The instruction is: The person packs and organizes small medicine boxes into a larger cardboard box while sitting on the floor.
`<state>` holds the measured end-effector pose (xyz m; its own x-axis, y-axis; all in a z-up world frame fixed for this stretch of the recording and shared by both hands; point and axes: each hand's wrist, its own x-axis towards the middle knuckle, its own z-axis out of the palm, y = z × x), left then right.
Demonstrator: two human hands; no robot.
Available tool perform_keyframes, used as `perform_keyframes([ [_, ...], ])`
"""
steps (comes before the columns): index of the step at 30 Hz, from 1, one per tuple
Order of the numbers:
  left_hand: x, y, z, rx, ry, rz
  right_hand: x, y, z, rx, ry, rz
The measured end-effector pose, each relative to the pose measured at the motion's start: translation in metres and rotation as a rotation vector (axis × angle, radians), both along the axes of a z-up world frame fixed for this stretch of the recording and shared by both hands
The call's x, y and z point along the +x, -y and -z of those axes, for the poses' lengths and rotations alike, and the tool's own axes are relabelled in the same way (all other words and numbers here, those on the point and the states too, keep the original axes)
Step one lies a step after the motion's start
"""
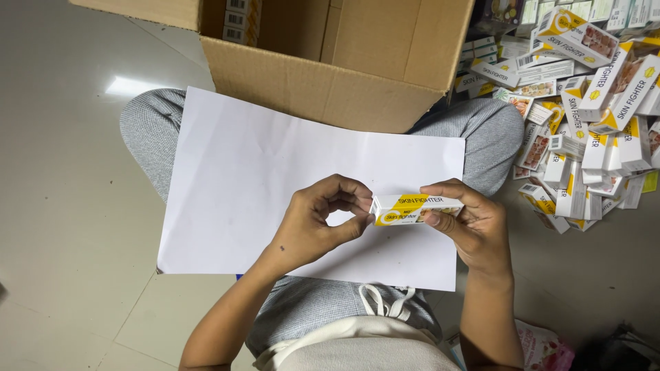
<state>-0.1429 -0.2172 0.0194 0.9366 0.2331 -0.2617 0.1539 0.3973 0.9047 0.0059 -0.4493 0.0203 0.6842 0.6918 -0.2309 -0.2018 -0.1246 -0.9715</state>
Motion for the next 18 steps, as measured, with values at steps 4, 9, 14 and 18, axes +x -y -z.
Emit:
perform_keyframes([
  [4, 0.000, -0.001, -0.002, -0.004, -0.026, 0.040, 0.000, 0.000, -0.003, 0.010, 0.008, -0.032],
  [9, 0.000, -0.003, -0.007, 0.003, -0.037, 0.059, 0.001, 0.001, -0.002, -0.005, 0.027, -0.060],
  [14, -0.001, -0.004, -0.013, 0.093, -0.058, 0.095, -0.001, 0.000, -0.001, -0.020, 0.022, -0.098],
  [18, -0.004, -0.002, -0.020, 0.148, -0.087, 0.132, -0.004, 0.006, 0.002, -0.039, 0.015, -0.136],
])
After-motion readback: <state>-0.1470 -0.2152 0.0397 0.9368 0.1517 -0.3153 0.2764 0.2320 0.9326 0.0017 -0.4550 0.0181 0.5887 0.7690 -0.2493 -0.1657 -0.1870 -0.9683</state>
